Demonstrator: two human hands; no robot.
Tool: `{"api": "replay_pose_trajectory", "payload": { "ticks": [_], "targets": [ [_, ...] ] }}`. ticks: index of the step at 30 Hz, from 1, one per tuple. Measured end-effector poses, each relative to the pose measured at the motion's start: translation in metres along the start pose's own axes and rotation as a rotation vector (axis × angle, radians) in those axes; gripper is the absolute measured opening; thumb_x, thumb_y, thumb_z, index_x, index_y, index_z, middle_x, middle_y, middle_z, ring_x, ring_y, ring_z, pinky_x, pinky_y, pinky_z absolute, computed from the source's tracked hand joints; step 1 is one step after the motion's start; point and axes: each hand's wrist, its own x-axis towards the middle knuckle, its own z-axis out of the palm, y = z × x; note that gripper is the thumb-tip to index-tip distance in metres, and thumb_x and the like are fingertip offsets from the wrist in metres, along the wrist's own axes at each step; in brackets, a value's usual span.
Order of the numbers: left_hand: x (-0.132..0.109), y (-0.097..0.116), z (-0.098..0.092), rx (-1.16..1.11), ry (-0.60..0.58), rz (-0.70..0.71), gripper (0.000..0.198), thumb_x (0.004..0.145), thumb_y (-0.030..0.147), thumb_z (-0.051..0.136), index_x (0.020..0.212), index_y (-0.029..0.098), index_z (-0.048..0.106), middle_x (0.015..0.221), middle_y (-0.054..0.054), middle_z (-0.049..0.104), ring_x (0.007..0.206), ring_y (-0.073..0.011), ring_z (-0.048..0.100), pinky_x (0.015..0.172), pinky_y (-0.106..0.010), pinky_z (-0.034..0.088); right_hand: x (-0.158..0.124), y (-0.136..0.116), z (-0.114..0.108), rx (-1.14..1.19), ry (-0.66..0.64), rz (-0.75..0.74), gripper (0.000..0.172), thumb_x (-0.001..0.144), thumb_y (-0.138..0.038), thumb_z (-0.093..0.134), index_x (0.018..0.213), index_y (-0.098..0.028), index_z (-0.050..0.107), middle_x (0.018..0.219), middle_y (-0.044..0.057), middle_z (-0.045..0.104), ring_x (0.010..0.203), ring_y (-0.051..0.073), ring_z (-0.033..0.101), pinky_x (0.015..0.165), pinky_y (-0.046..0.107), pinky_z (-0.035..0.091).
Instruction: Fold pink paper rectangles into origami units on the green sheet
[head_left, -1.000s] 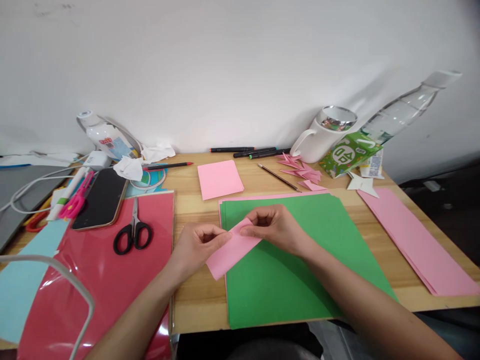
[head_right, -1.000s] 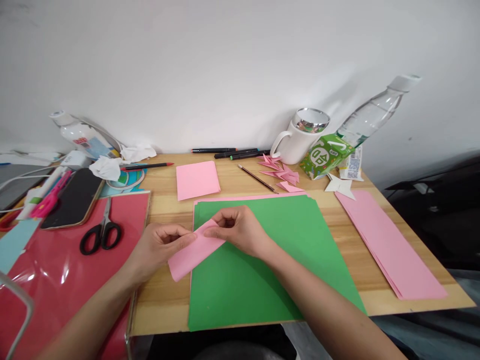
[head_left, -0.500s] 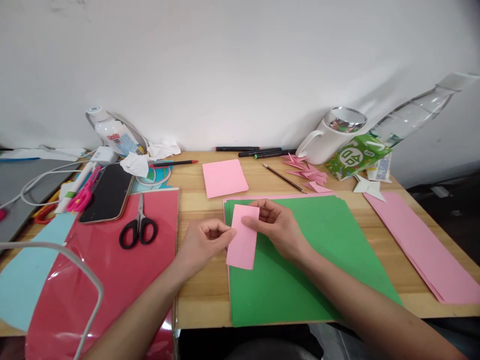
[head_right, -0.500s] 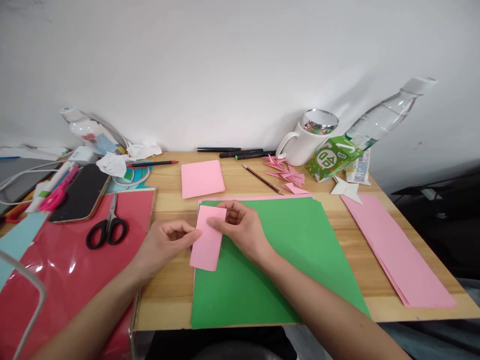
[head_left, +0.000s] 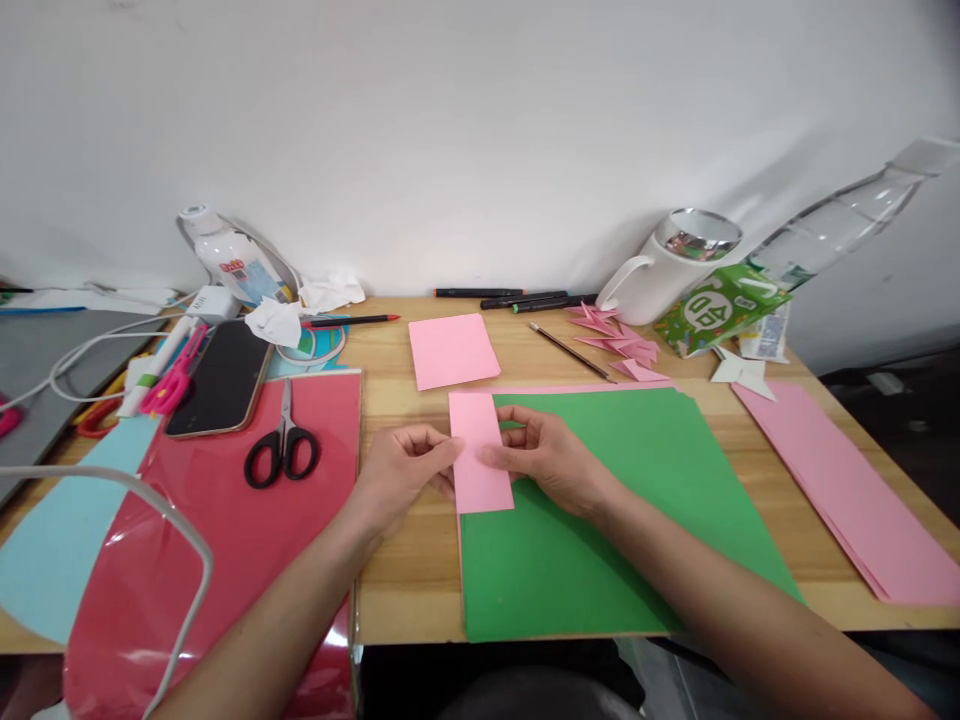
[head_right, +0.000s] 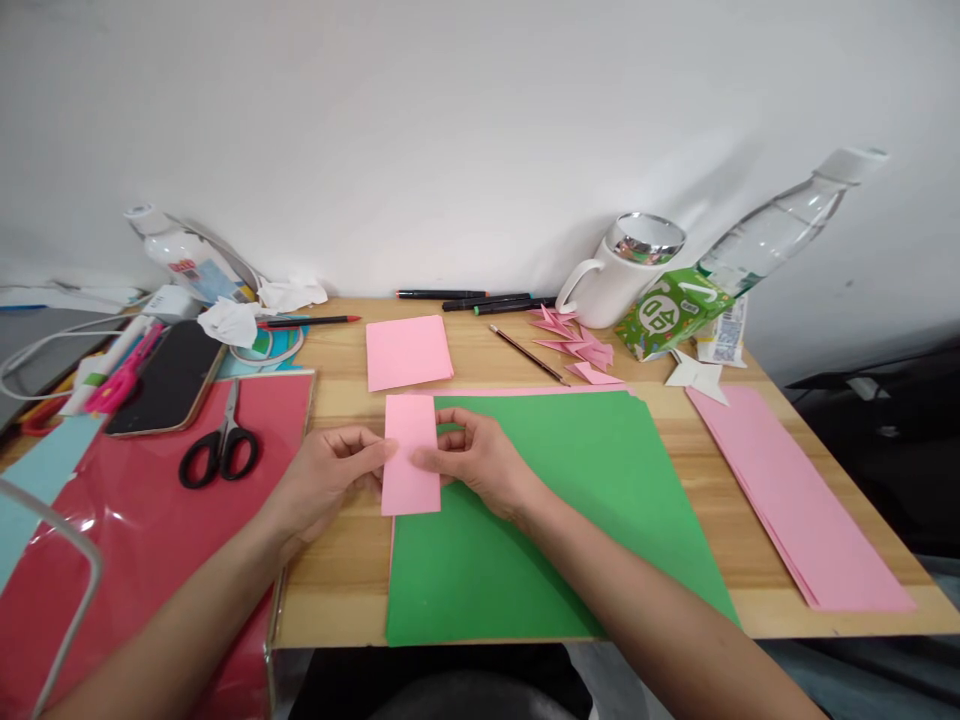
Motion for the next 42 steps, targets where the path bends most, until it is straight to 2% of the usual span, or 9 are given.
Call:
{"api": "replay_pose_trajectory", "payload": {
  "ticks": [13, 25, 30, 36, 42],
  "targets": [
    [0.0004, -0.0006, -0.0001, 0.018, 0.021, 0.019, 0.021, 0.063, 0.03, 0.075, 0.057, 0.012, 0.064, 0.054, -0.001, 0.066, 0.045, -0.0097, 0.058, 0.044, -0.021, 0.049, 0.0007, 0.0045, -0.0025, -0.002, -0.005, -0.05, 0.056, 0.048, -0.028, 0.086, 0.094, -0.015, 0.057, 0.063, -0.003, 0.065, 0.056, 0.012, 0.061, 0.057, 0.026, 0.048],
    [0.0001, -0.0022, -0.0016, 0.132, 0.014, 0.126, 0.017, 0.068, 0.028, 0.072, 0.059, 0.014, 0.065, 0.057, 0.0, 0.066, 0.049, -0.0096, 0.059, 0.049, -0.019, 0.049, 0.0003, 0.0039, -0.002, -0.017, 0.005, -0.046, 0.056, 0.046, -0.028, 0.087, 0.092, -0.014, 0.058, 0.063, -0.002, 0.065, 0.056, 0.012, 0.061, 0.057, 0.026, 0.048],
    [-0.0014, -0.0003, 0.0004, 0.227, 0.05, 0.19, 0.017, 0.069, 0.03, 0.069, 0.064, 0.014, 0.067, 0.06, -0.001, 0.067, 0.053, -0.0116, 0.061, 0.051, -0.02, 0.05, 0.0014, 0.0049, -0.0048, -0.017, 0.014, -0.045, 0.049, 0.044, -0.029, 0.088, 0.082, -0.014, 0.063, 0.063, -0.001, 0.066, 0.056, 0.012, 0.061, 0.054, 0.024, 0.049],
    [-0.0022, 0.0005, 0.0007, 0.276, 0.121, 0.272, 0.017, 0.069, 0.031, 0.068, 0.063, 0.015, 0.066, 0.059, 0.0, 0.067, 0.053, -0.0125, 0.061, 0.049, -0.02, 0.049, 0.001, 0.0038, -0.0073, -0.051, -0.071, 0.002, 0.045, 0.04, -0.028, 0.089, 0.075, -0.013, 0.065, 0.063, -0.001, 0.066, 0.055, 0.01, 0.06, 0.053, 0.023, 0.051],
    [-0.0033, 0.0023, 0.0008, 0.275, 0.136, 0.277, 0.016, 0.07, 0.03, 0.067, 0.063, 0.015, 0.065, 0.057, 0.0, 0.066, 0.05, -0.0109, 0.058, 0.047, -0.02, 0.047, 0.001, 0.0009, -0.0077, -0.037, -0.02, 0.021, 0.044, 0.035, -0.026, 0.09, 0.067, -0.013, 0.062, 0.057, -0.002, 0.065, 0.05, 0.009, 0.059, 0.048, 0.022, 0.052]
  ]
}}
